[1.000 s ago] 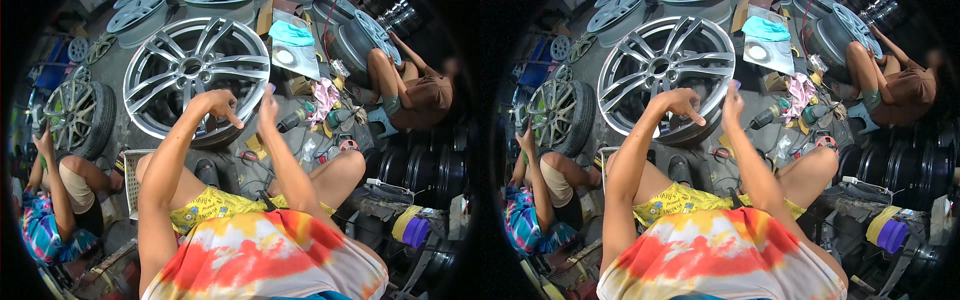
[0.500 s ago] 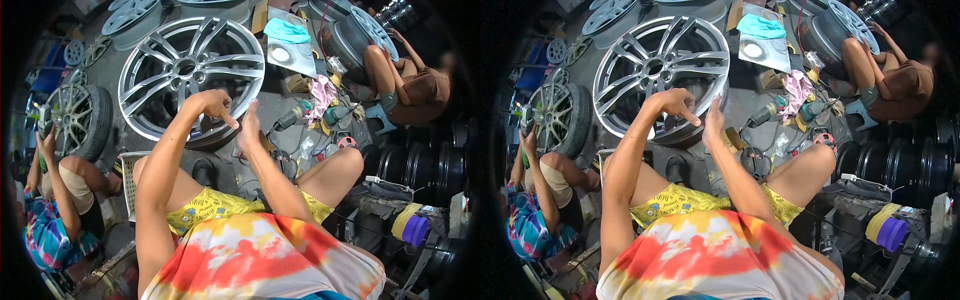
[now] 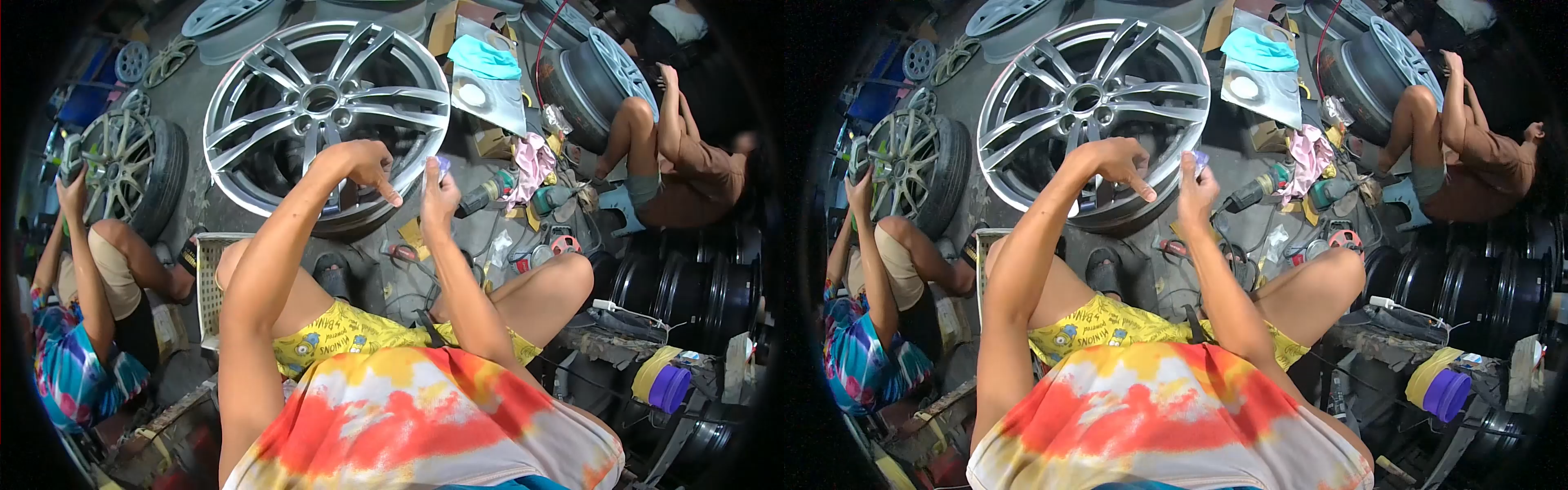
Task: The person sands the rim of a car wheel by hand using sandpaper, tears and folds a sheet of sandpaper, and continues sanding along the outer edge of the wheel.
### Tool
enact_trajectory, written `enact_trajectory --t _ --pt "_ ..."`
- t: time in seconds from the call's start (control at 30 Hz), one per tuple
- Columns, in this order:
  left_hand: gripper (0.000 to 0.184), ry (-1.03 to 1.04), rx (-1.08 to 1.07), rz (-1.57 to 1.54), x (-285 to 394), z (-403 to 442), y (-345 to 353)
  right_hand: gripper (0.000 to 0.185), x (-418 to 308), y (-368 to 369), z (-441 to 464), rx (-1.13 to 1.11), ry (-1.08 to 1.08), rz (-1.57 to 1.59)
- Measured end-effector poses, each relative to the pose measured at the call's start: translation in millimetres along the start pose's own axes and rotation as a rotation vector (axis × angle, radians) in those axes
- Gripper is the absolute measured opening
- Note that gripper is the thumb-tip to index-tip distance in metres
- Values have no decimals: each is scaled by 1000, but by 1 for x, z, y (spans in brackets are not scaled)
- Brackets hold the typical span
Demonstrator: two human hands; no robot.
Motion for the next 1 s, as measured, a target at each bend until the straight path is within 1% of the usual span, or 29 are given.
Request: enact_trajectory --t 0.07,0.1,0.2,0.27,0.3,0.37,0.4,0.47,0.5,0.6,0.67,0.7,0.77,0.8,0.9,0.93,1.0 --pt "63 16 11 6 -4 1 4 44 -24 -3 14 -7 -192 -76" --pt "62 39 37 14 -2 3 2 45 -30 0 25 -6 -179 -12" --pt "62 15 11 9 -2 4 4 45 -38 7 39 -10 -183 78" --pt "62 2 4 -13 -3 2 1 46 -39 -1 22 77 -245 -170" --pt "62 2 3 -6 -2 1 1 46 -39 -2 3 54 -185 -132" --pt "62 1 -2 2 -2 1 0 42 -33 -2 -23 57 -268 -29" --pt "62 5 1 9 -1 1 0 42 -34 -5 -19 62 -260 -30" --pt "64 10 19 -5 -4 3 4 39 -53 -7 -2 43 -428 -248" --pt "64 12 22 -4 -3 4 4 38 -61 -4 8 35 -359 -246" --pt "66 42 38 12 -3 0 3 39 -58 1 19 56 -433 -259" --pt "70 67 78 52 -4 2 3 39 -58 -2 4 129 -514 -164" --pt "70 61 78 48 -5 3 1 39 -58 -1 7 122 -511 -165" --pt "72 9 18 32 -6 5 4 36 -65 -8 17 107 -532 -328" --pt "71 4 27 15 -3 0 2 37 -72 -8 22 100 -470 -348" --pt "69 25 78 43 -2 -2 1 36 -73 -9 18 94 -496 -416" --pt "69 35 49 36 -1 -1 1 34 -69 -10 11 95 -499 -373" --pt "70 6 29 47 0 3 0 33 -71 -11 14 60 -496 -407"
Point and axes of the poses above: each hand's wrist, its own z-axis towards the middle knuckle, its own y-axis out of the palm, x = y × z, the point moved 6 cm from there along z, towards the middle knuckle, and after that the axes turned 7 degrees about x, right-handed, at the moved point
